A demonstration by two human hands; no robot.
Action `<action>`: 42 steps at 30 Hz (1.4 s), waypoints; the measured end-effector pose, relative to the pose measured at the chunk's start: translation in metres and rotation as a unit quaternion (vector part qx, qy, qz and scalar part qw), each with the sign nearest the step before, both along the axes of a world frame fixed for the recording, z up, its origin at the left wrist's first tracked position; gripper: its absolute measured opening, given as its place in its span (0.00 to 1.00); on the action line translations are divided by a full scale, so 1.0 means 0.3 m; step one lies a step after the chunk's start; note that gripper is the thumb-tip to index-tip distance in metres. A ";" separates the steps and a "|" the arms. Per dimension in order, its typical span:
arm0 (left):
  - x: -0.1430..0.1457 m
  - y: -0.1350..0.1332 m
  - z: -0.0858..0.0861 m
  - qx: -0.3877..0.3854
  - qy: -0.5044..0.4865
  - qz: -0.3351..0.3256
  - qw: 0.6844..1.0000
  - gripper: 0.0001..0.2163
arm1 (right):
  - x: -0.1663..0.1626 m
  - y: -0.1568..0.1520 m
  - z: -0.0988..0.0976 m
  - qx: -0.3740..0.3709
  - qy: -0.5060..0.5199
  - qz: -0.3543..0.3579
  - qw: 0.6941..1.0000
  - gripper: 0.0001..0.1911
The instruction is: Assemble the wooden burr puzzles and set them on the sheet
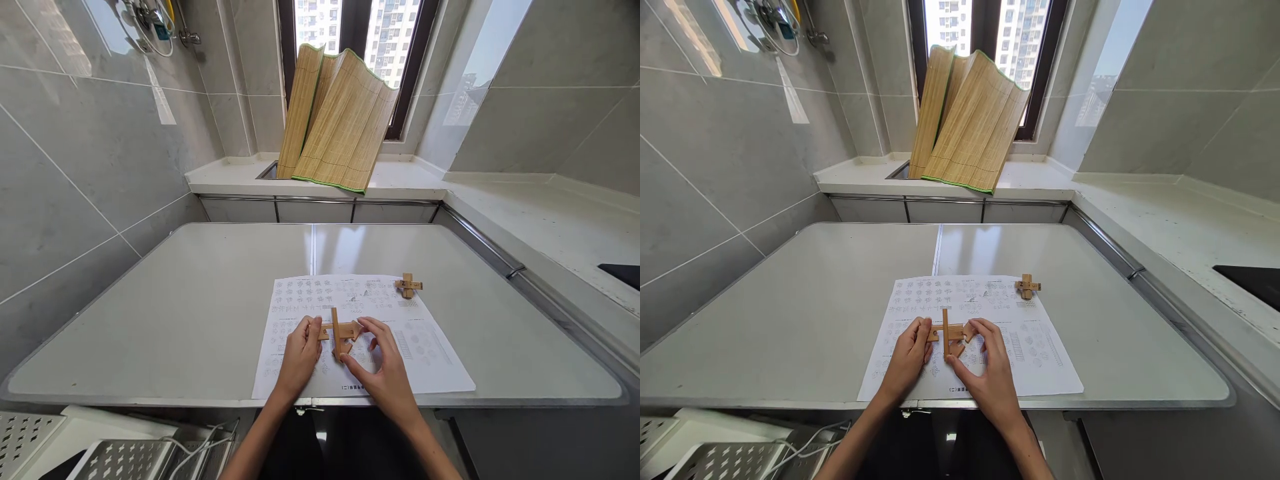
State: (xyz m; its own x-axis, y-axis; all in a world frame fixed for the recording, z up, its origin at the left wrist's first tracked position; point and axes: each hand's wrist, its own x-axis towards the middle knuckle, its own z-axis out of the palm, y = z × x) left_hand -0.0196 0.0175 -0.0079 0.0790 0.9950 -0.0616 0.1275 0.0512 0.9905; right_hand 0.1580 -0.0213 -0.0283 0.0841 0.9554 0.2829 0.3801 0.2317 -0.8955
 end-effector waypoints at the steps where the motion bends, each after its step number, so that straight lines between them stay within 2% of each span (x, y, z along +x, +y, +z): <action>1: -0.001 0.002 -0.002 0.001 -0.011 0.001 1.000 0.22 | -0.003 0.003 -0.007 0.008 -0.019 -0.002 1.000 0.30; 4: -0.004 0.007 -0.008 0.012 -0.021 0.007 1.000 0.21 | -0.013 0.010 -0.024 0.016 -0.058 0.016 0.998 0.35; 8: -0.003 0.011 -0.007 0.014 -0.039 0.016 0.999 0.20 | -0.029 0.016 -0.043 0.033 -0.113 -0.005 0.993 0.38; 12: -0.001 0.015 -0.009 0.008 -0.065 0.029 0.997 0.17 | -0.043 0.025 -0.061 0.053 -0.140 -0.026 0.988 0.35; 18: -0.006 0.022 -0.025 0.004 -0.083 0.034 0.996 0.16 | -0.036 0.020 -0.058 0.041 -0.113 -0.027 0.992 0.32; 23: -0.013 0.021 -0.018 -0.011 -0.113 0.025 0.993 0.16 | -0.025 0.006 -0.033 0.016 -0.052 0.003 0.999 0.34; 26: -0.018 0.020 -0.009 -0.028 -0.160 -0.001 0.987 0.16 | -0.017 0.006 -0.024 -0.004 0.026 0.009 1.000 0.34; 30: -0.020 0.021 0.005 -0.047 -0.221 -0.028 0.974 0.16 | 0.004 0.015 -0.022 -0.031 0.153 0.006 0.988 0.36; 34: -0.021 0.020 0.026 -0.077 -0.260 -0.036 0.962 0.15 | 0.020 0.023 -0.023 -0.050 0.204 -0.015 0.978 0.42; 39: -0.031 0.018 0.035 -0.100 -0.301 -0.043 0.947 0.14 | 0.022 0.027 -0.025 -0.082 0.268 0.023 0.960 0.33; 42: -0.038 0.021 0.032 -0.107 -0.334 -0.042 0.936 0.13 | 0.023 0.025 -0.018 -0.081 0.292 0.018 0.953 0.28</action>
